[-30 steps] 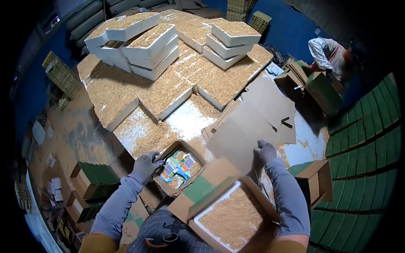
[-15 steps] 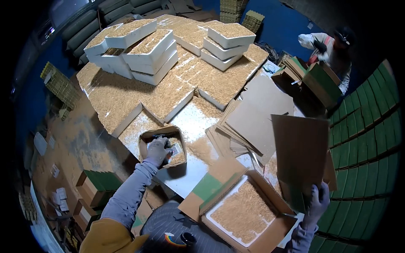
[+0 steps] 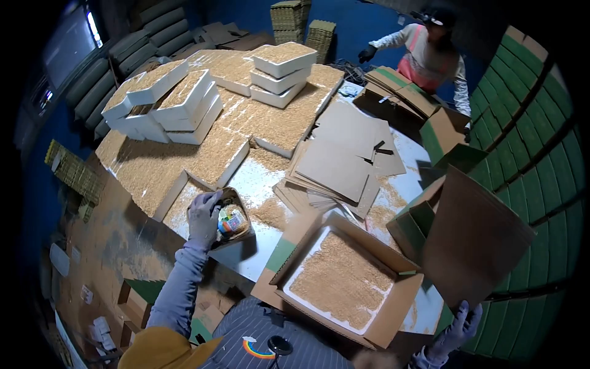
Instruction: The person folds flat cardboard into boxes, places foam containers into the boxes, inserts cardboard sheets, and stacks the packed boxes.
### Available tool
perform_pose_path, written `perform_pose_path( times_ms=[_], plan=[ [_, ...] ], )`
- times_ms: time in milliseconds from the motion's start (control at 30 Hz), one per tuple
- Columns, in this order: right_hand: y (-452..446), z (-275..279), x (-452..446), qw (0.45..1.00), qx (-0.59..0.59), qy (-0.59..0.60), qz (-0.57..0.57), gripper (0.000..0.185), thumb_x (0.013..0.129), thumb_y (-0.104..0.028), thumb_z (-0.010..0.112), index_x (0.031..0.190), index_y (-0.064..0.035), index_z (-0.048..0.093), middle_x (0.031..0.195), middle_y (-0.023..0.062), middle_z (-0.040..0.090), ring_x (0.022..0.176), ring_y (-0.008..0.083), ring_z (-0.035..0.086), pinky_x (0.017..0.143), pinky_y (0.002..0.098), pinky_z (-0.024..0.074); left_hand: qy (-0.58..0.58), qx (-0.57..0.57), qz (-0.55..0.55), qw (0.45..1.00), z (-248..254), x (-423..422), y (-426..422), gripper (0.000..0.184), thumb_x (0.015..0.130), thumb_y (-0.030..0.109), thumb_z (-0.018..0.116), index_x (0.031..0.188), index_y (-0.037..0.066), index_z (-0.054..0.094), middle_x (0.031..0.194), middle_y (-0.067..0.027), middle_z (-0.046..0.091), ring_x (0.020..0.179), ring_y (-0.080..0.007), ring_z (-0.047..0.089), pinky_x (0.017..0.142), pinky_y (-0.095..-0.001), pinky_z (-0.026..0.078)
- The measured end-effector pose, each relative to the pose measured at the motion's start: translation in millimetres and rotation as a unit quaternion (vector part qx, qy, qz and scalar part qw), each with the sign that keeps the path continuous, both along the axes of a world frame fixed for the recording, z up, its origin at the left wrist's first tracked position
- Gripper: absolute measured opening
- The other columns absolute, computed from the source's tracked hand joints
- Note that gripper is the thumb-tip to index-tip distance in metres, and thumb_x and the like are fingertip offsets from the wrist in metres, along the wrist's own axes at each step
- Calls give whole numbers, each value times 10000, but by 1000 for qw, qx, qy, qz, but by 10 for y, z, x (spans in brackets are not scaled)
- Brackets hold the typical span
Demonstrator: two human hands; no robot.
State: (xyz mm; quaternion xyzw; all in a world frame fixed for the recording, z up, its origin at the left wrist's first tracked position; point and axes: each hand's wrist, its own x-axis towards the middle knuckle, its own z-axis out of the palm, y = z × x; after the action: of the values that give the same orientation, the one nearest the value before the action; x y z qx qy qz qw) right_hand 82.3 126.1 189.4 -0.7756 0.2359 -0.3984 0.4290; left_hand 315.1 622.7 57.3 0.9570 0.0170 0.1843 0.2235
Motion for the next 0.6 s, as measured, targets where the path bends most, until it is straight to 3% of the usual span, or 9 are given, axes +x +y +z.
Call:
perform_pose_path(
  times_ms=[33,133,200,233,267,367,400,533,600],
  plan=[
    [60,20,-1,973,-231,-2,-15,228,967,-85,521,1145,41,590,1069,111,616,954,212,591,820,316,476,-59,15,-47,997,322,-76,-206,361,846,155,657,1207,139,668,1094,-65,624,1171,-307,508,1000,-443,393],
    [42,-225,14,962,-262,-68,31,332,853,-47,567,1173,30,602,1100,155,599,953,342,594,773,390,501,-129,26,-313,941,925,-414,-1010,440,792,146,705,1227,150,642,1137,-74,597,1230,-324,480,1057,-491,357],
    [353,-19,203,899,-411,-14,154,421,757,-89,606,1172,-19,624,1089,128,591,945,323,590,780,405,506,-62,106,-477,870,1098,-665,-1456,445,779,165,721,1215,152,628,1130,-85,605,1268,-323,458,1100,-533,321],
    [404,-25,159,853,-489,26,179,435,751,-114,608,1182,-67,628,1029,107,576,931,301,581,756,393,502,-63,172,-483,856,1117,-683,-1487,415,787,202,723,1184,135,626,1096,-93,620,1269,-326,466,1128,-556,291],
    [435,-45,147,799,-562,64,205,450,744,-139,610,1193,-114,632,970,86,560,918,279,571,733,381,497,-43,64,-469,880,1221,-699,-1462,386,753,178,757,1116,124,640,1083,-84,629,1214,-328,507,1101,-546,324],
    [594,-197,37,705,-584,165,367,336,765,-148,596,1099,-185,619,868,31,506,892,205,546,664,327,488,-106,-25,-326,939,1448,-598,-1302,307,683,72,797,948,125,650,1005,-83,639,1094,-312,555,986,-499,401],
    [652,-257,26,670,-577,203,420,277,771,-146,587,1043,-191,609,857,17,499,889,183,539,647,313,489,-49,-39,-389,919,1508,-593,-1343,258,699,125,790,913,117,646,996,-88,630,1056,-297,561,954,-469,413],
    [839,-472,159,589,-492,390,509,76,855,-154,553,915,-145,599,898,29,607,926,223,626,709,339,535,94,322,-533,777,976,-735,-1962,286,752,282,743,985,144,653,1014,-80,621,1059,-294,584,914,-427,426],
    [788,-430,262,598,-441,426,517,99,890,-170,544,919,-108,615,883,54,631,904,248,653,735,372,542,89,321,-522,785,722,-700,-2076,175,886,159,512,877,139,686,931,-69,647,954,-275,640,861,-410,439]
  ],
)
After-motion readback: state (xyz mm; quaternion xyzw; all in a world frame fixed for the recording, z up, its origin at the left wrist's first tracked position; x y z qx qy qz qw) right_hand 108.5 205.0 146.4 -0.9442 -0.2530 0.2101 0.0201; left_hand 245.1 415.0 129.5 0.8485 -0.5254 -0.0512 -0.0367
